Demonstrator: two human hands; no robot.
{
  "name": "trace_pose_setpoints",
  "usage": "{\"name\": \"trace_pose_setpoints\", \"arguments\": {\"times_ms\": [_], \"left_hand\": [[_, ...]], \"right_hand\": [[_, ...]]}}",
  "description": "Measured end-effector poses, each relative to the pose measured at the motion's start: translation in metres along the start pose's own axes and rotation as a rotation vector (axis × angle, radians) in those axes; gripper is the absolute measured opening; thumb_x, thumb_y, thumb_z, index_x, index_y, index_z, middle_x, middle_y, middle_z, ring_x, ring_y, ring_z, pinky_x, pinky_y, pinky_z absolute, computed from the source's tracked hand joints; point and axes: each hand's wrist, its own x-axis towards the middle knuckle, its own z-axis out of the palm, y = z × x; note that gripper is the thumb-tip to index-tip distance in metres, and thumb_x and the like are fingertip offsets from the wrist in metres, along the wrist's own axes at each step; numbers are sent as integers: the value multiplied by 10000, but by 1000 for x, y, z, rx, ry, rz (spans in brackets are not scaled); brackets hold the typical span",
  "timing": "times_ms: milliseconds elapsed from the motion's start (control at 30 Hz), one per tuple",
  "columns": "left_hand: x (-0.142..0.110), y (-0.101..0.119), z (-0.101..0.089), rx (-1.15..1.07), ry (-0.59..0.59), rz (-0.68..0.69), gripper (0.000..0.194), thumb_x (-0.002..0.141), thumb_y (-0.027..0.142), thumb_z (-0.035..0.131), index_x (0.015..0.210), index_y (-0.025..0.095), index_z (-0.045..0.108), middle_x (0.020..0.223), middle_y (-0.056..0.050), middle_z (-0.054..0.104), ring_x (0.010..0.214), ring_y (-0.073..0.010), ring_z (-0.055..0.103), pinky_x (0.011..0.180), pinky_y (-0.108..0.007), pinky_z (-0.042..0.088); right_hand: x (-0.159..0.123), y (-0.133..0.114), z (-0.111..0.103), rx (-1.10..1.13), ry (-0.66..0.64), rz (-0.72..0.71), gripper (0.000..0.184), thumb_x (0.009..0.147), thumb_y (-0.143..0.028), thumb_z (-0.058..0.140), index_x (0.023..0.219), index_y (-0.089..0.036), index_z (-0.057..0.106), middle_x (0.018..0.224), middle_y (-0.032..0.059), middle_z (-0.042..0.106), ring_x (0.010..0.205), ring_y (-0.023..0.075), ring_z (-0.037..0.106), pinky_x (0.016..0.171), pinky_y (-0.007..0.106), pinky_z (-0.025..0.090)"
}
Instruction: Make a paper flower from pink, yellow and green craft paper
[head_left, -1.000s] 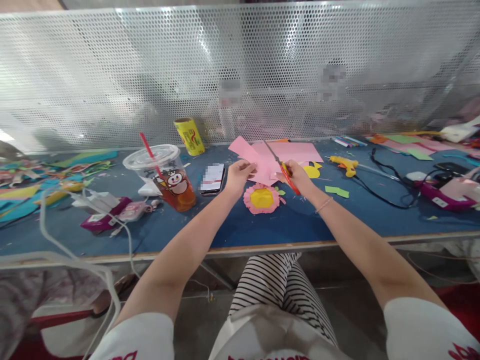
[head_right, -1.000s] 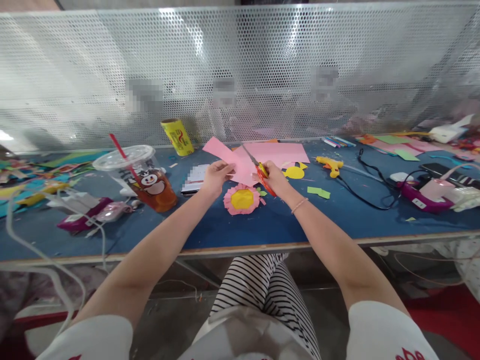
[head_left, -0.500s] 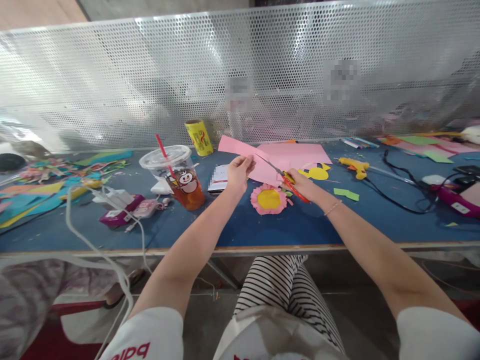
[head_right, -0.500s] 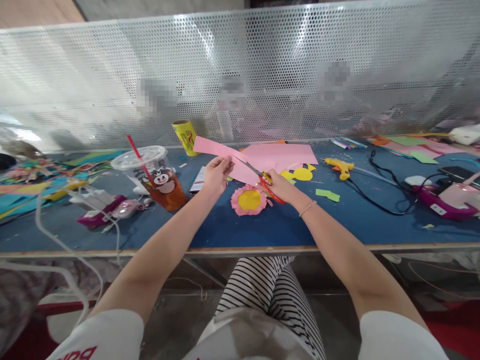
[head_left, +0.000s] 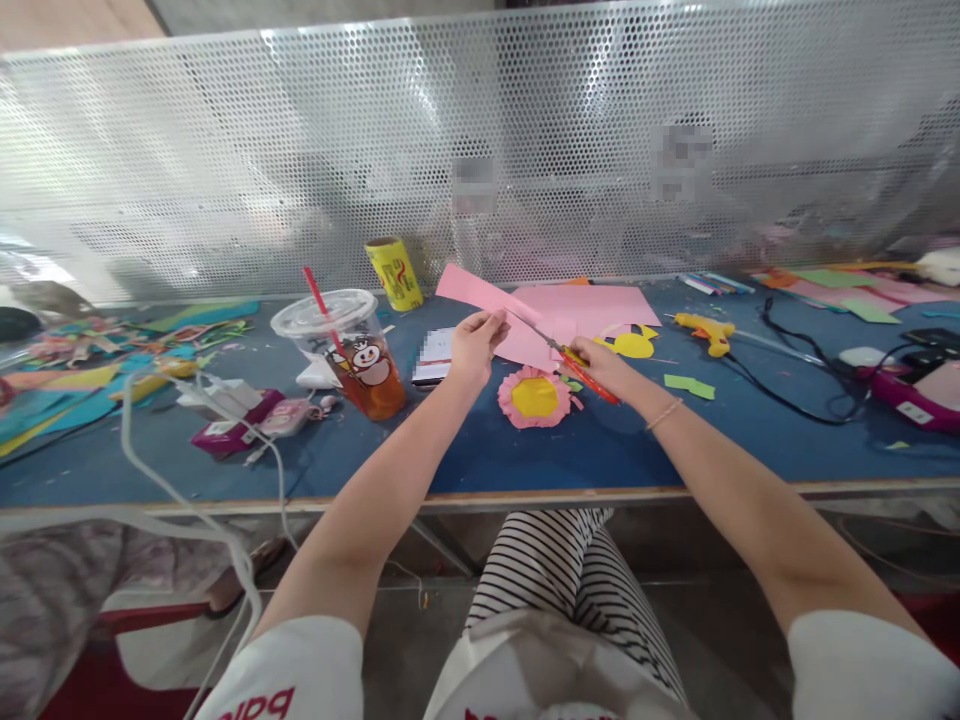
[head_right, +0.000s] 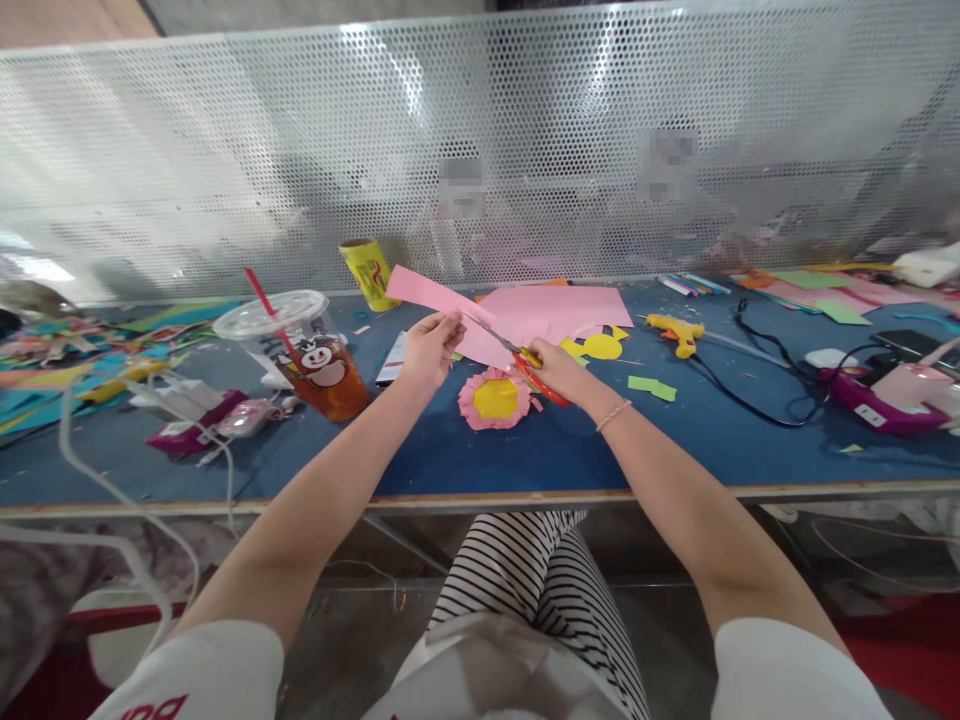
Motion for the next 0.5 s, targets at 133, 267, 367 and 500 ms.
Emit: {"name": "trace_pose_setpoints", "arguments": {"times_ms": [133, 267, 367, 500], "left_hand": [[1, 1, 0, 7, 9, -21, 237, 592, 294, 774, 611, 133, 601, 573, 24, 568, 538, -39, 532, 612, -178, 460], [2, 1, -1, 2, 13, -45, 233, 583, 276, 782, 618, 129, 605, 573, 27, 564, 542, -38, 540, 633, -183, 470], [3, 1, -2, -7, 4, -60, 239, 567, 272, 791, 618, 127, 608, 578, 22, 574, 546, -40, 547, 620, -177, 471], [4, 1, -3, 6, 13, -80, 242, 562, 274, 794, 608, 128, 606, 566, 16, 577, 536, -40, 544, 587, -166, 465]], "right_hand": [[1, -3, 0, -55, 29, 27, 409, 697, -599, 539, 668, -216, 400, 575, -50, 400, 525, 100, 337, 504, 237, 240], [2, -5, -1, -131, 31, 49, 446, 674, -626, 548, 622, -214, 387, 539, -55, 353, 509, 91, 291, 489, 238, 206], [3, -3, -1, -141, 19, 38, 440, 688, -626, 529, 618, -212, 395, 534, -55, 345, 506, 90, 295, 492, 235, 216], [3, -2, 0, -90, -8, 46, 423, 690, -608, 544, 644, -206, 423, 564, -37, 427, 525, 99, 374, 510, 236, 278]]}}
